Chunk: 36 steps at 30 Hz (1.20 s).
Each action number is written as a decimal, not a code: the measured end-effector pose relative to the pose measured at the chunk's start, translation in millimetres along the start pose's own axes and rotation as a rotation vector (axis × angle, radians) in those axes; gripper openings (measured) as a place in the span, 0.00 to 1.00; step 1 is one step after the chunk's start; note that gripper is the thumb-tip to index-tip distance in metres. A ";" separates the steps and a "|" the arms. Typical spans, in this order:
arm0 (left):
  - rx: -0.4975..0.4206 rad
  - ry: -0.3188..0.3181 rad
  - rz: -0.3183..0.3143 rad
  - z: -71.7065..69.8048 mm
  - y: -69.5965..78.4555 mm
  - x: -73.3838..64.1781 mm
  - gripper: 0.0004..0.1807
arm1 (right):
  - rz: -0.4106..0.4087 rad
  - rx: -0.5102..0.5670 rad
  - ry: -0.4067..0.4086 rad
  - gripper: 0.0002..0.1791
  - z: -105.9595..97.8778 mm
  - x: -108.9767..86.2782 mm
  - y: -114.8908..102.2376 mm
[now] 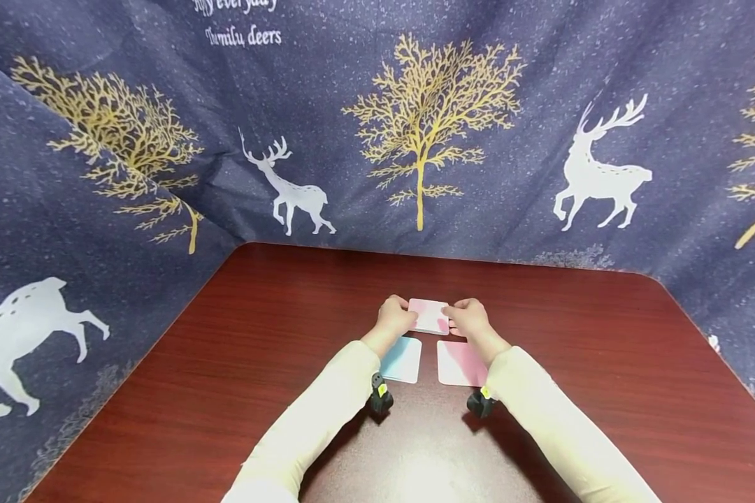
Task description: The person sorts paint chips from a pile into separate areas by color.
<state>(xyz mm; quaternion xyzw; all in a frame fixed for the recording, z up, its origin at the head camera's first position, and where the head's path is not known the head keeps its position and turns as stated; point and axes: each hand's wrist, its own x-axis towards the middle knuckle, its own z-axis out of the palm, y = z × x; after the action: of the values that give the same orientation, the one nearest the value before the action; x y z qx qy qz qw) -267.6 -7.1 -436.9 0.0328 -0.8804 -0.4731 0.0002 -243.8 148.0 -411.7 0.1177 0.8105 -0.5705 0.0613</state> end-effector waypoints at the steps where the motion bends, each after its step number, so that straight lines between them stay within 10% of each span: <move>1: 0.005 0.011 0.009 -3.6 5.3 -6.3 0.12 | -0.012 -0.002 0.003 0.25 0.6 0.4 1.0; 9: -0.007 0.007 -0.012 -15.4 20.0 -23.5 0.17 | -0.034 0.016 0.027 0.24 2.0 1.0 5.9; 20: -0.124 -0.090 0.056 17.3 -38.3 37.6 0.15 | -0.029 0.056 0.000 0.23 -3.5 -1.9 3.6; 27: -0.179 -0.108 -0.031 -28.9 19.8 -23.3 0.13 | -0.034 0.012 -0.036 0.20 -9.3 -5.2 4.1; 36: -0.205 -0.261 -0.005 -29.5 12.4 -20.1 0.10 | -0.033 -0.074 -0.078 0.17 -19.9 -15.4 4.6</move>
<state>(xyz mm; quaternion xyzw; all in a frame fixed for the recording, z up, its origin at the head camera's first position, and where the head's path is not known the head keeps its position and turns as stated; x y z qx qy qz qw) -247.4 -23.7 -409.7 -0.0270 -0.8200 -0.5607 -0.1120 -227.1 166.3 -405.5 0.0799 0.8298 -0.5453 0.0878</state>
